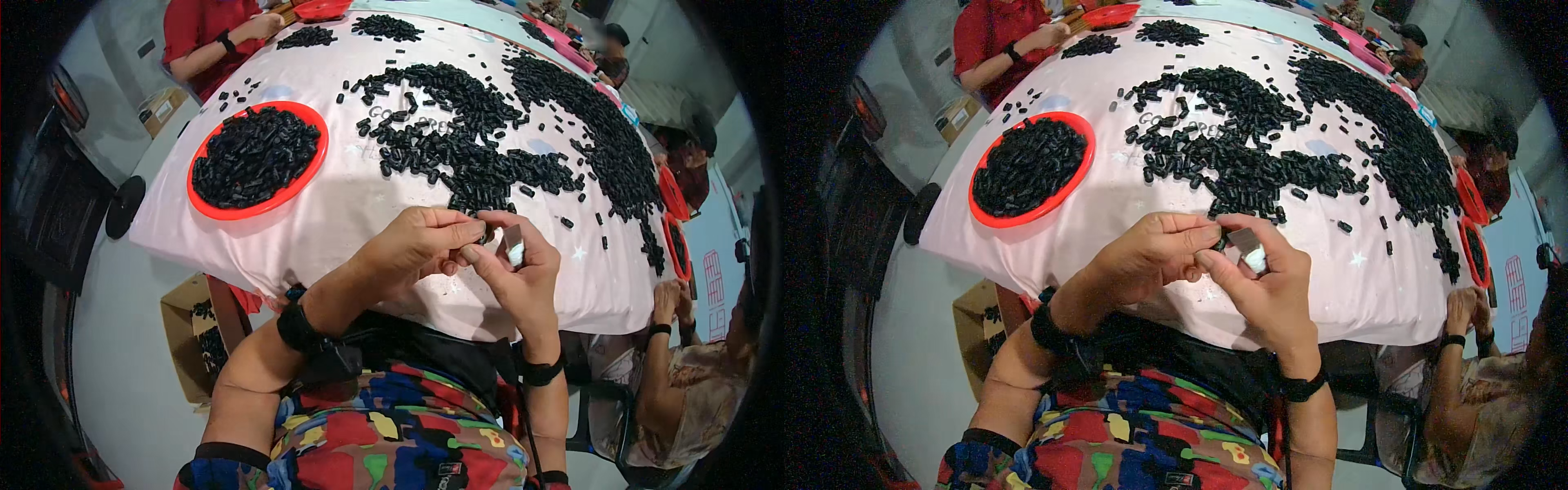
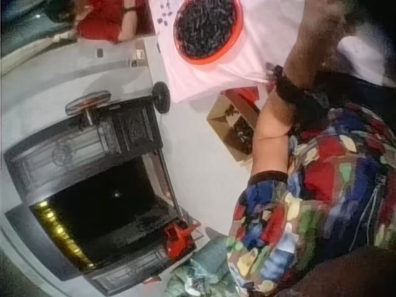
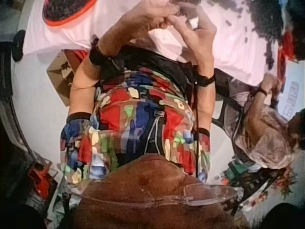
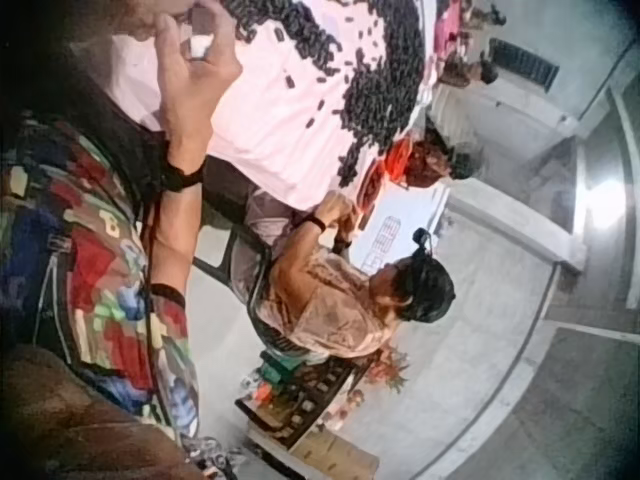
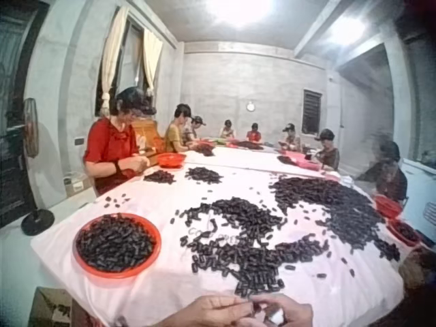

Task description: Sorting and assembling small black shoe components at a production table.

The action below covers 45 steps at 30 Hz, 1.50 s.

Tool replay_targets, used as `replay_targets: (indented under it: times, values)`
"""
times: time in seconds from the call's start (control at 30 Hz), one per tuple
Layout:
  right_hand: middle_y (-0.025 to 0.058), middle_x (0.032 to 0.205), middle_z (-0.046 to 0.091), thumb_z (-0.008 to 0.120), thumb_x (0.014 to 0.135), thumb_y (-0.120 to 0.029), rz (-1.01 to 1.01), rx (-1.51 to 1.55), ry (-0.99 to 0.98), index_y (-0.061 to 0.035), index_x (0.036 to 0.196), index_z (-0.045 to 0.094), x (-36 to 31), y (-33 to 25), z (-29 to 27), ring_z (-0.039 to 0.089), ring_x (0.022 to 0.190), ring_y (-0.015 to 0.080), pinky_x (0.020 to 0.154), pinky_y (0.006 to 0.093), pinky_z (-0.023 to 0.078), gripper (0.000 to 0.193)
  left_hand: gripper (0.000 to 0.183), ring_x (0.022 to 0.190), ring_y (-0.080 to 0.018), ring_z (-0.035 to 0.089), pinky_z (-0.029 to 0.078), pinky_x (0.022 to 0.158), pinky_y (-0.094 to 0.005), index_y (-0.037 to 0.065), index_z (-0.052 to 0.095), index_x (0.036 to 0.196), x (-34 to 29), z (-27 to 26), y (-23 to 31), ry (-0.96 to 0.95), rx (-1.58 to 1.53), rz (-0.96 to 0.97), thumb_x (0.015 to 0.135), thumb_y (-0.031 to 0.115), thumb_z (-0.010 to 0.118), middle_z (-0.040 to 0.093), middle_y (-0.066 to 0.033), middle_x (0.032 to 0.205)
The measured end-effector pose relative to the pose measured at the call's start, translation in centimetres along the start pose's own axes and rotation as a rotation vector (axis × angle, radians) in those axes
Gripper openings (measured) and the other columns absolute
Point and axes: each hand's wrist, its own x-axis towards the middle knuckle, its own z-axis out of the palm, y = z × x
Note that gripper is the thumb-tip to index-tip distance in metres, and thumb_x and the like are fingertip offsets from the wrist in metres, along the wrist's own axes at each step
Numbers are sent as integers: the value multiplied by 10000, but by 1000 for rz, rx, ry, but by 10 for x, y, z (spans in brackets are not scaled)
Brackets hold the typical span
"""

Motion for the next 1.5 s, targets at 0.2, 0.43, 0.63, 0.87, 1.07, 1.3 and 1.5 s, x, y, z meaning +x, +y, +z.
replay_targets:
  times: [0.2, 0.43, 0.63, 0.87, 1.07, 1.3, 1.5]
  values:
    - [-31, 741, 606, 751, 768, -114, -144, -126, 117, -39, 1026, 635, 2, 9, -5, 526, 652, 23, 555, 173, 421, 292, 287, 729, -41, 513, 404, 632, -183, 26, 609, 1096, -10, 6, 26, 133, 553, 234, 920, 245, 557, 602, 14, 836]
    - [-74, 646, 529, 743, 783, -151, 145, -100, 228, -44, 965, 654, 5, 8, -7, 418, 555, 3, 494, 169, 318, 229, 834, 892, -215, 621, 442, 682, -265, -41, 523, 1197, -86, 39, 72, -178, 335, 713, 816, 698, 454, 635, -160, 1007]
    - [-77, 640, 509, 740, 779, -150, -39, -87, 160, -51, 960, 654, 5, 17, -1, 403, 566, 3, 501, 165, 307, 223, 783, 895, -212, 612, 437, 720, -272, -45, 515, 1203, -150, 54, 10, -228, 281, 657, 845, 648, 446, 629, -159, 1002]
    - [-77, 645, 509, 737, 784, -147, -42, -85, 154, -47, 957, 655, 7, 16, 0, 400, 567, 0, 504, 162, 305, 216, 724, 898, -210, 603, 431, 763, -280, -50, 506, 1210, -128, 62, 25, -336, 168, 530, 880, 590, 437, 623, -158, 997]
    - [-71, 664, 522, 734, 786, -145, -49, -78, 152, -41, 961, 654, 6, 18, 0, 413, 577, 1, 512, 160, 318, 218, 673, 901, -207, 595, 426, 800, -287, -54, 498, 1216, -111, 59, 37, -433, 87, 440, 909, 541, 430, 617, -157, 993]
    - [-78, 659, 508, 734, 786, -128, -168, -30, 229, -41, 967, 655, 5, 19, 0, 407, 573, 5, 516, 164, 317, 216, 613, 904, -204, 585, 420, 844, -295, -59, 489, 1223, -50, 42, 82, -579, -32, 301, 944, 483, 421, 611, -156, 988]
    - [-80, 631, 507, 741, 778, -134, 15, -36, 263, -45, 959, 660, 3, 18, -9, 400, 558, -2, 498, 161, 303, 217, 477, 585, -170, 516, 409, 557, -278, 30, 536, 782, -52, 64, 58, -583, -12, 762, 848, 497, 601, 571, -54, 715]
